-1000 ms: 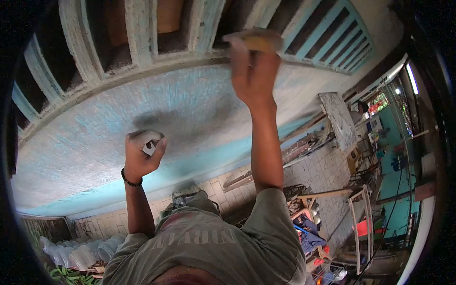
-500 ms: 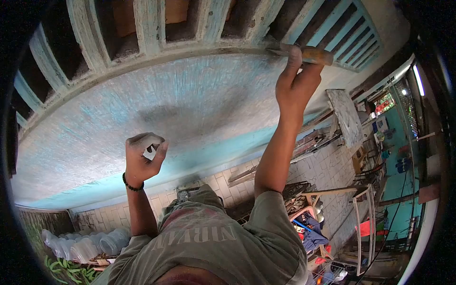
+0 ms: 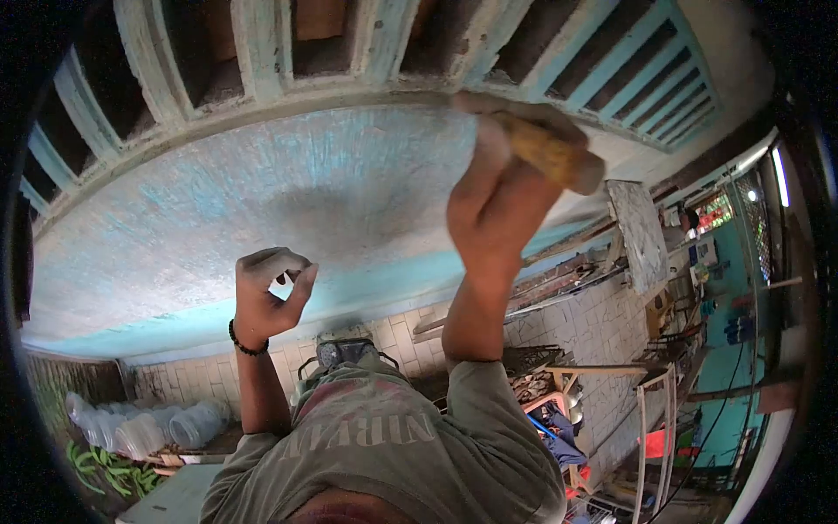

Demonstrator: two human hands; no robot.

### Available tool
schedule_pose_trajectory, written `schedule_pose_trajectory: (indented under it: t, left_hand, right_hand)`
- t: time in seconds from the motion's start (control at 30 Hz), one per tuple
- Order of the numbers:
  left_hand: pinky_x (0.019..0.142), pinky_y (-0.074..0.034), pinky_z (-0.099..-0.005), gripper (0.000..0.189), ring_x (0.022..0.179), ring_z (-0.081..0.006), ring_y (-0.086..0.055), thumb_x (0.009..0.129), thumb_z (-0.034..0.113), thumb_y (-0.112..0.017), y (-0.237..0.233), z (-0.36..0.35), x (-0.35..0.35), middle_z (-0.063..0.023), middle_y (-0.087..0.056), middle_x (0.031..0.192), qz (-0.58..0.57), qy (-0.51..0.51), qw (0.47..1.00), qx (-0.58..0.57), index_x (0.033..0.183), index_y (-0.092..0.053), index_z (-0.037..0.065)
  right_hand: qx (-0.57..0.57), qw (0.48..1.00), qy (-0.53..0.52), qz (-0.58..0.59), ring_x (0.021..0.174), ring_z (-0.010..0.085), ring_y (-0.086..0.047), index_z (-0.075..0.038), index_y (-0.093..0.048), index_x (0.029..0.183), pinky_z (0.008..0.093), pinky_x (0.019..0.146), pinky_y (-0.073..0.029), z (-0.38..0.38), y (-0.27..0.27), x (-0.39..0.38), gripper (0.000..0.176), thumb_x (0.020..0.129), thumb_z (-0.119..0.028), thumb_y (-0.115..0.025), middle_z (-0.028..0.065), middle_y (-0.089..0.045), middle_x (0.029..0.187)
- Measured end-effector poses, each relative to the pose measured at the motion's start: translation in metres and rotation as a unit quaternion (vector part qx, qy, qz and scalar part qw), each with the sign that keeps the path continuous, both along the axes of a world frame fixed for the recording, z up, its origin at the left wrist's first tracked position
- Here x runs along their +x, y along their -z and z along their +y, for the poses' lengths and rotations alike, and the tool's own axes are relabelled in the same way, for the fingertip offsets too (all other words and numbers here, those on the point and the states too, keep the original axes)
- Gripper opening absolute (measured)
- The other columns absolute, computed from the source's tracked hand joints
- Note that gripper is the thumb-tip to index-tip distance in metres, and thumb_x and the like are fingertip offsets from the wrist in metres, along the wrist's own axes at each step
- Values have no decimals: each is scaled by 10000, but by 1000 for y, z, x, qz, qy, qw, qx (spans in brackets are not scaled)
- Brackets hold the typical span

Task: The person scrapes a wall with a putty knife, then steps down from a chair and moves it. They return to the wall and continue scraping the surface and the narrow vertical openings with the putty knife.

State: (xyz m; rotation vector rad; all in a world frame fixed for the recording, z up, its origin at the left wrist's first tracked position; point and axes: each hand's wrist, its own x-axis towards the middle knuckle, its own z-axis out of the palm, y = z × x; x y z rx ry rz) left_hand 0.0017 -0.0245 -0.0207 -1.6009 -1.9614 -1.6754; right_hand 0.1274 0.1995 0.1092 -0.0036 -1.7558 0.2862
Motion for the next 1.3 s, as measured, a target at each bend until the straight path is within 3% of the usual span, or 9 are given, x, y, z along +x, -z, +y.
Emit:
schedule_pose_trajectory:
  t: [0.2,0.33,0.5,0.63,0.77,0.97,1.03,1.13,1.3]
  left_hand:
    - [519,-432,-300,130,571,-174,-633,867,68,-752,6,-1,-1,-66,-678,667,-11,-37,999,-17,762,-678,48]
    - [520,-433,-299,112,574,-172,-636,864,68,-752,1,-2,5,-67,-677,664,-8,-39,999,-19,773,-689,50]
    - [521,-463,-306,143,548,-196,-636,830,59,-769,1,0,12,-67,-661,647,-7,-52,999,-10,723,-673,57]
    - [524,-472,-304,161,553,-195,-641,833,62,-771,-2,-5,13,-72,-671,657,-10,-60,998,-12,713,-664,55]
    - [526,-475,-304,177,555,-195,-641,837,67,-774,-3,-3,13,-71,-674,663,-8,-61,998,-6,712,-649,56]
    - [525,-468,-305,148,564,-194,-644,839,73,-770,-4,2,8,-68,-682,680,8,-48,999,-8,740,-662,56]
    - [533,-479,-306,165,565,-205,-644,832,70,-772,-8,7,9,-74,-673,678,15,-43,999,-7,728,-644,54]
    - [543,-479,-307,140,577,-202,-644,836,67,-762,-15,13,5,-73,-681,688,25,-39,999,15,745,-657,53]
    - [566,-477,-306,117,598,-202,-646,855,68,-747,-20,18,-6,-80,-691,702,20,-46,997,57,764,-678,43]
  right_hand:
    - [79,994,47,-56,957,235,-719,44,-416,1153,327,873,-607,6,9,-14,214,1107,-158,-468,217,-714,1008]
    - [-38,989,-137,37,910,205,-655,6,-508,1105,302,806,-526,0,10,-18,118,1051,-82,-565,163,-683,1016]
    - [163,978,103,-80,935,203,-683,32,-438,1145,308,854,-561,-1,-4,-7,204,1099,-157,-500,178,-712,989]
    - [-48,995,-82,-33,990,217,-684,21,-411,1151,353,928,-574,6,5,-8,194,1109,-158,-473,197,-711,1015]
    - [34,998,-42,-38,992,218,-687,16,-400,1145,360,933,-576,11,8,-18,215,1114,-182,-475,208,-710,1010]
    - [-63,987,-145,34,962,200,-673,9,-415,1145,313,898,-544,2,4,-19,140,1088,-105,-472,177,-699,1029]
    - [72,995,-51,-49,969,219,-694,13,-413,1143,337,908,-569,1,1,-22,141,1096,-112,-457,180,-698,1024]
    - [53,995,-28,-86,978,258,-722,27,-410,1148,390,923,-598,0,5,-11,139,1101,-102,-430,185,-703,1004]
    - [-81,972,-218,36,922,233,-690,42,-578,1048,354,884,-548,4,1,-26,164,1071,-101,-501,148,-697,976]
